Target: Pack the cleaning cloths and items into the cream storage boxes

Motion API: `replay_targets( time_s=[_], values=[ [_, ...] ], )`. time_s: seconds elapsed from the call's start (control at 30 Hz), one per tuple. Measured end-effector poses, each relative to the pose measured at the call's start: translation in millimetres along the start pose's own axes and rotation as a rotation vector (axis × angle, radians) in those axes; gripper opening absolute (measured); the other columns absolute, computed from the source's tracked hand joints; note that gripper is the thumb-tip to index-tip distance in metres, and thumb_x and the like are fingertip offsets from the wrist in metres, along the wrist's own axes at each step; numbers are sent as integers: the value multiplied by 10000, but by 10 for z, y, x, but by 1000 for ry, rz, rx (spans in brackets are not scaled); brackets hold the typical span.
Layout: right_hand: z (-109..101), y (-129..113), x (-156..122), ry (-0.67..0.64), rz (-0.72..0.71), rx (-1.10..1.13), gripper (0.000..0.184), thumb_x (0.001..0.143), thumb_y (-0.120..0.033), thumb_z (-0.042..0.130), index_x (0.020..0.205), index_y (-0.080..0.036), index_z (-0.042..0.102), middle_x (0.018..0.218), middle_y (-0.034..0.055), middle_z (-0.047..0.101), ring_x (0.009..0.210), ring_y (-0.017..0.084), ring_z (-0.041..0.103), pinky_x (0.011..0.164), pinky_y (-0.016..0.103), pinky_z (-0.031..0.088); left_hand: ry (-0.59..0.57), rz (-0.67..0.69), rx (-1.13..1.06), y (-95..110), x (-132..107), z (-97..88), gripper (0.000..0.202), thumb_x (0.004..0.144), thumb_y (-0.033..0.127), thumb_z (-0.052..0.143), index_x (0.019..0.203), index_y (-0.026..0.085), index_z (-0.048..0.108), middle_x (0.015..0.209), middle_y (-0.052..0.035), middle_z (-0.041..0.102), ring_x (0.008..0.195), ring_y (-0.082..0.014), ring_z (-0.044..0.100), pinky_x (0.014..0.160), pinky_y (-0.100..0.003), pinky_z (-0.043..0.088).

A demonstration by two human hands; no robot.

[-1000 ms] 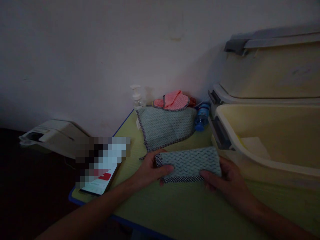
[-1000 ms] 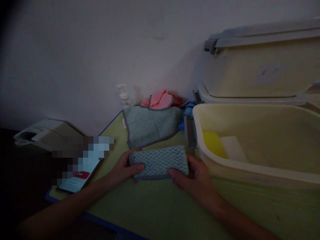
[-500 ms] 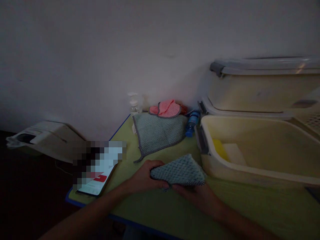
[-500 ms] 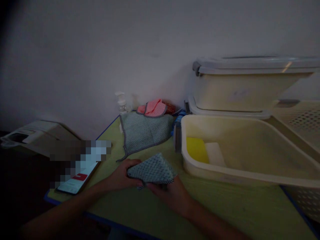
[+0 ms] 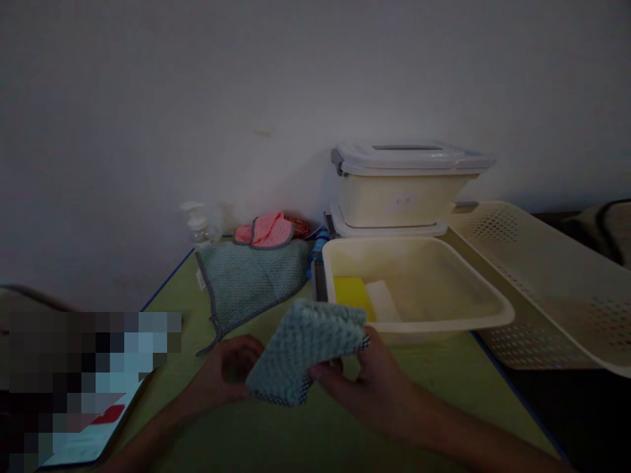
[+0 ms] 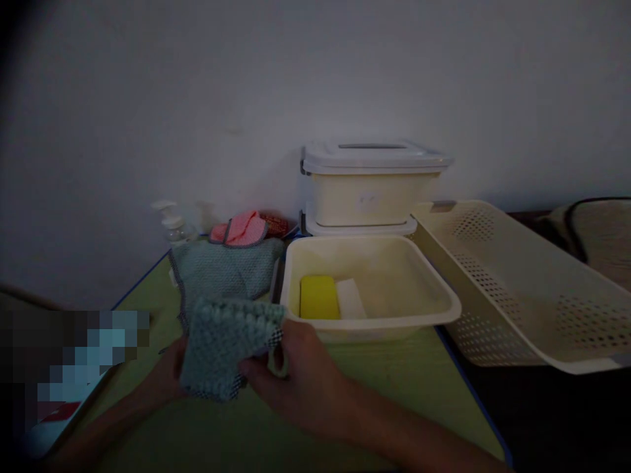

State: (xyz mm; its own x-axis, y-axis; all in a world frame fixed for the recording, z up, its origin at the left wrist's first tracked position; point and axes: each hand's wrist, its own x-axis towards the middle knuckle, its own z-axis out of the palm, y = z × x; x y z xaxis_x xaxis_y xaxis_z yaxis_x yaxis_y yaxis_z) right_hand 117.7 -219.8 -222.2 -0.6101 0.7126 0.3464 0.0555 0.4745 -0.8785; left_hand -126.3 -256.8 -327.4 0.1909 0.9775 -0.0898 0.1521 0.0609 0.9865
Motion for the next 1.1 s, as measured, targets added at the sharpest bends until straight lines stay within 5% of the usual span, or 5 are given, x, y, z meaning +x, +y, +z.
replay_targets(
  time_s=[0.17,0.33,0.57,0.77,1.1],
  values=[
    [-564,-351,-7,-115,194,-9,311,732,-136,543,1025,-238,564,858,-10,635,698,122,566,605,225,502,22,-18,-149,-112,49,-68,421,547,413,781,835,176,586,601,-4,665,464,-130,582,440,-196,421],
    [-1161,-533,142,30,239,-174,331,741,-282,600,1067,-294,545,1018,5,628,805,166,613,688,308,552,102,-60,-125,-63,29,-54,352,607,403,756,822,190,575,585,25,648,432,-105,568,406,-170,405],
    [-1905,-36,326,1,538,-268,409,690,-306,574,1058,-191,436,788,41,645,655,165,611,486,256,492,213,-141,-145,76,-25,33,379,611,457,751,828,197,581,562,30,632,418,-104,569,398,-172,412],
    [-1890,279,307,-169,859,-615,237,683,-167,521,892,-186,410,690,2,583,489,127,553,393,236,428,234,-158,-182,74,-25,46,319,649,440,732,822,212,593,557,31,633,404,-95,557,386,-161,403],
    [-1611,335,317,-325,431,-1324,141,661,-39,453,715,-163,490,709,72,578,653,179,543,542,267,299,227,-181,-194,35,-16,26,361,610,478,745,802,207,603,531,17,631,391,-113,550,380,-186,398]
  ],
)
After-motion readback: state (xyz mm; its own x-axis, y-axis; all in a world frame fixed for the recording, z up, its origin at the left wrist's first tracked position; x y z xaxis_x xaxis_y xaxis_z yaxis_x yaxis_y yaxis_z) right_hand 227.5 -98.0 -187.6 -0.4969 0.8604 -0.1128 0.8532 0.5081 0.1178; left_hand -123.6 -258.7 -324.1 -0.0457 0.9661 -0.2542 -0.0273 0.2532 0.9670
